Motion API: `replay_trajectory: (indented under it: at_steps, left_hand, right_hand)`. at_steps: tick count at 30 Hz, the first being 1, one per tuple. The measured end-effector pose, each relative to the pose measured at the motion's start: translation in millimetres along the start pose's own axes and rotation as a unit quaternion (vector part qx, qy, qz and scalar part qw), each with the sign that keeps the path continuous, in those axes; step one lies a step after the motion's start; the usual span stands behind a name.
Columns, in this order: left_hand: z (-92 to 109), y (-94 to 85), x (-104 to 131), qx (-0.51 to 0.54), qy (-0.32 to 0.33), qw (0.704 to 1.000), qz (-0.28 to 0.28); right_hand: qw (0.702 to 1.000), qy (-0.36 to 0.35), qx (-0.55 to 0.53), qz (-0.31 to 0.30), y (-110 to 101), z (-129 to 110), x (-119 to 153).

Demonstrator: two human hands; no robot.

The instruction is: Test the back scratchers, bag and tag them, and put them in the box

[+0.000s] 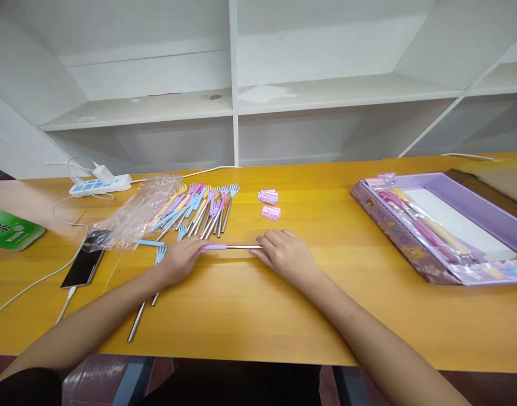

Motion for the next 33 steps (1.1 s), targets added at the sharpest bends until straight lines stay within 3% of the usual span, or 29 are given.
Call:
replay_trajectory:
  at_steps: [3, 6, 8, 11, 18, 33]
  left_hand:
    - [-4, -4.5, -1, 0.008, -0.021, 0.999, 0.028]
    - [-7, -4.2, 0, 0.008, -0.028, 1.0, 0.007]
    - [-9, -2.4, 2, 0.008, -0.031, 0.999, -0.015]
    - [-11, -1.9, 5, 0.01, -0.027, 0.999, -0.027]
    - [-3, -7.4, 2, 0.029, -0.019, 0.999, -0.023]
    - [29, -11.9, -8, 0.055, -0.016, 0.996, -0.07]
  right_hand:
    - [0.993, 0.041, -0.079, -0.08, -2, 25, 2]
    - [0.966, 0.078, -0.186, -0.164, 1, 39, 7]
    - [0.954, 0.09, -0.22, -0.185, 3, 40, 9]
    - [0.957, 0.07, -0.223, -0.171, 4, 33, 10]
    - [0.982, -0.009, -0.173, -0.072, -1, 20, 14]
    - [0.985, -0.079, -0.149, -0.022, -8, -15, 18]
Point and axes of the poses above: each hand's wrist, its own x-axis away from the middle knuckle, its own y-axis out of the palm, z = x × y, the point moved 5 cm from there along -x, towards the middle knuckle, and after that the axes turned 13 degrees about y, right-handed, at the moved point
